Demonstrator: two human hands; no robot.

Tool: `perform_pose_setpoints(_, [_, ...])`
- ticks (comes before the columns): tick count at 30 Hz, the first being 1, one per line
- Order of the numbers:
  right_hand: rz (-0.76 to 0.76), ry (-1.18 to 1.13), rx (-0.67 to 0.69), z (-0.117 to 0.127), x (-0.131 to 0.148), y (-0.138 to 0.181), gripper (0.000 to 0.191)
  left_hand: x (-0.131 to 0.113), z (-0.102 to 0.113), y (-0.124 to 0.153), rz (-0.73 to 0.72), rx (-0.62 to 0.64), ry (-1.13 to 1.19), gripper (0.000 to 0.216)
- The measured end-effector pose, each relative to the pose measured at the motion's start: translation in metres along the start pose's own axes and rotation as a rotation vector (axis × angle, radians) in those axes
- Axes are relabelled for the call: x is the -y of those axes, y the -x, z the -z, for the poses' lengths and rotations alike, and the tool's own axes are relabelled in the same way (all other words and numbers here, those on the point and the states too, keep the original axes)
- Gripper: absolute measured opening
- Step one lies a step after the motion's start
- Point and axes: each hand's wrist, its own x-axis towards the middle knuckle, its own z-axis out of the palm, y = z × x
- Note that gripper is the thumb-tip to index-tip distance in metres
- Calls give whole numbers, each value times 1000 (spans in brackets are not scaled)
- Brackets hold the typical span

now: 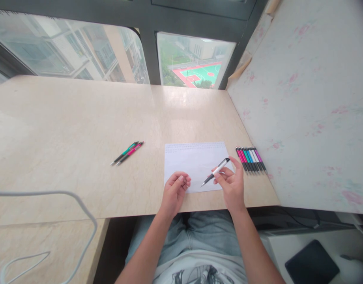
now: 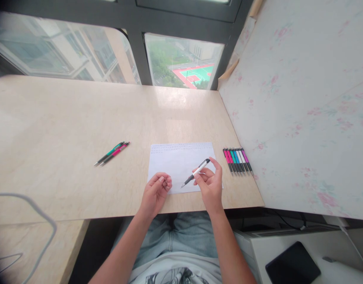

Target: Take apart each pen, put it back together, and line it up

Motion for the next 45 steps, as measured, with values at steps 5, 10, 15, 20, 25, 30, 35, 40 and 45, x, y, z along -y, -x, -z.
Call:
perform_pose_setpoints(5, [-6, -11, -7, 0, 0, -2, 73, -1, -1, 0, -1, -6, -7, 13])
perform_pose_setpoints(10, [12, -17, -28, 2, -1, -1, 71, 0, 1, 0, -2, 1, -8, 12])
perform_pose_setpoints(15, [21, -10, -29, 2, -1, 0, 67, 0, 1, 0, -2, 7, -5, 11])
perform_pose_setpoints(20, [37, 23, -43, 0, -1, 0, 72, -1, -1, 1, 0, -7, -8, 12])
perform_pose_setpoints(25, [33, 23, -44, 0, -3, -2, 74, -1, -1, 0, -2, -10, 1, 12])
perform_pose_setpoints(30, [27, 14, -51, -2, -5, -1, 72, 1, -3, 0, -15, -23, 5, 14])
perform_pose_setpoints(35, [-27, -67, -53, -12, -5, -12, 54, -9, -3, 6, -67, -3, -145, 14])
perform_pose_setpoints(40, [-151, -93, -13, -26, -12, -36, 33, -37, 8, -2, -329, -22, -652, 7])
perform_pose_setpoints(45, [-125, -62, 77, -54, -22, -56, 32, -44, 24, -17, -508, -24, -1065, 18])
